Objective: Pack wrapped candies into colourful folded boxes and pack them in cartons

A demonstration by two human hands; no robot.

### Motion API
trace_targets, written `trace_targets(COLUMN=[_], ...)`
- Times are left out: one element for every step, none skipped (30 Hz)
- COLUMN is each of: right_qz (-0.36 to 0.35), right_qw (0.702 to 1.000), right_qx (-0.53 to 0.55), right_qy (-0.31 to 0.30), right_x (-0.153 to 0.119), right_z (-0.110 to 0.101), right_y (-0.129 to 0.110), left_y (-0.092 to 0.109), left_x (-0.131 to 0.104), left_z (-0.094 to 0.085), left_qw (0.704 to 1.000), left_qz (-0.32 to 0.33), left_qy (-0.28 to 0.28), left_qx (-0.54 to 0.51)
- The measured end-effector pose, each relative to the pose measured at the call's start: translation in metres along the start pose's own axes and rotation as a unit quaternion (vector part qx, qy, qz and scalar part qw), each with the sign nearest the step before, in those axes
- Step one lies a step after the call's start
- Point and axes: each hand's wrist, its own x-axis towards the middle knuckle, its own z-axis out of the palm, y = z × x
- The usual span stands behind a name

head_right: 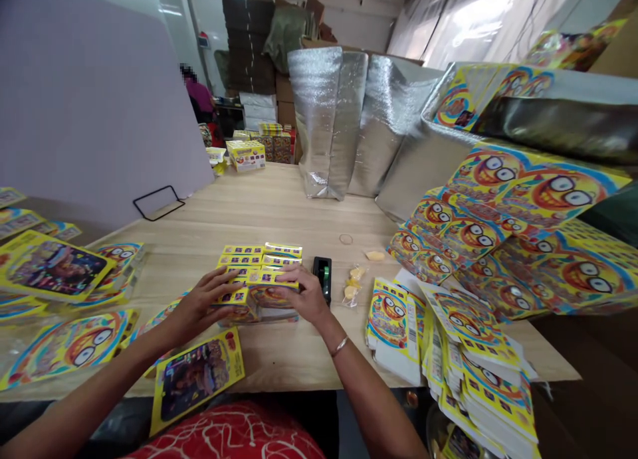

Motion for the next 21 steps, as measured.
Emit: trace_targets(right_qz=[0.001, -0.004, -0.018, -0.038, -0.061, -0.084, -0.104, -0.119, -0.127, -0.131, -0.133, -0.135, -0.14, -0.149, -0.156, -0.16, -0.163, -0.154, -0.147, -0.137, -0.127], right_qw=[1.0, 1.0, 0.999, 0.998, 0.993, 0.984, 0.971, 0.955, 0.939, 0.924, 0.912, 0.902, 0.897, 0.898, 0.905, 0.915, 0.924, 0.924, 0.917, 0.908, 0.9], right_qx=[-0.001, -0.011, -0.03, -0.057, -0.093, -0.137, -0.187, -0.239, -0.289, -0.334, -0.371, -0.399, -0.413, -0.411, -0.392, -0.362, -0.321, -0.29, -0.269, -0.257, -0.255], right_qy=[0.017, 0.025, 0.021, 0.001, -0.033, -0.072, -0.108, -0.131, -0.138, -0.132, -0.115, -0.092, -0.068, -0.053, -0.057, -0.081, -0.129, -0.194, -0.255, -0.301, -0.33], right_x=[-0.001, -0.003, -0.007, -0.01, -0.015, -0.019, -0.023, -0.026, -0.029, -0.032, -0.035, -0.039, -0.044, -0.051, -0.06, -0.07, -0.08, -0.09, -0.099, -0.107, -0.113], right_z=[0.002, 0.003, 0.002, -0.001, -0.005, -0.01, -0.015, -0.02, -0.025, -0.027, -0.028, -0.025, -0.02, -0.011, 0.001, 0.016, 0.033, 0.051, 0.068, 0.083, 0.096], right_y=[0.002, 0.005, 0.009, 0.012, 0.016, 0.019, 0.021, 0.022, 0.021, 0.018, 0.014, 0.007, 0.0, -0.008, -0.016, -0.023, -0.028, -0.031, -0.032, -0.03, -0.027], left_y=[0.0, -0.001, -0.001, -0.001, -0.001, -0.001, 0.0, 0.001, 0.004, 0.007, 0.01, 0.014, 0.018, 0.021, 0.023, 0.026, 0.028, 0.03, 0.033, 0.036, 0.04], left_x=[-0.001, -0.001, -0.002, -0.001, -0.001, 0.001, 0.002, 0.003, 0.003, 0.0, -0.006, -0.017, -0.032, -0.051, -0.074, -0.098, -0.123, -0.145, -0.164, -0.178, -0.187], left_z=[-0.001, -0.002, -0.002, -0.003, -0.003, -0.004, -0.004, -0.005, -0.006, -0.007, -0.007, -0.007, -0.006, -0.002, 0.003, 0.009, 0.016, 0.024, 0.031, 0.036, 0.039], left_qw=[1.0, 1.0, 1.0, 1.0, 1.0, 1.0, 1.0, 0.999, 0.999, 0.998, 0.997, 0.994, 0.99, 0.985, 0.98, 0.979, 0.979, 0.978, 0.977, 0.974, 0.968], left_qz=[0.002, 0.006, 0.009, 0.012, 0.017, 0.02, 0.024, 0.029, 0.031, 0.03, 0.024, 0.014, 0.0, -0.017, -0.034, -0.053, -0.077, -0.113, -0.15, -0.191, -0.232], left_qy=[-0.001, -0.002, -0.004, -0.007, -0.006, -0.003, -0.001, -0.001, 0.002, 0.01, 0.027, 0.054, 0.088, 0.122, 0.149, 0.151, 0.141, 0.121, 0.102, 0.092, 0.084], left_qx=[-0.003, -0.005, -0.006, -0.004, -0.001, 0.004, 0.01, 0.018, 0.032, 0.051, 0.071, 0.091, 0.107, 0.119, 0.125, 0.125, 0.126, 0.127, 0.113, 0.084, 0.042])
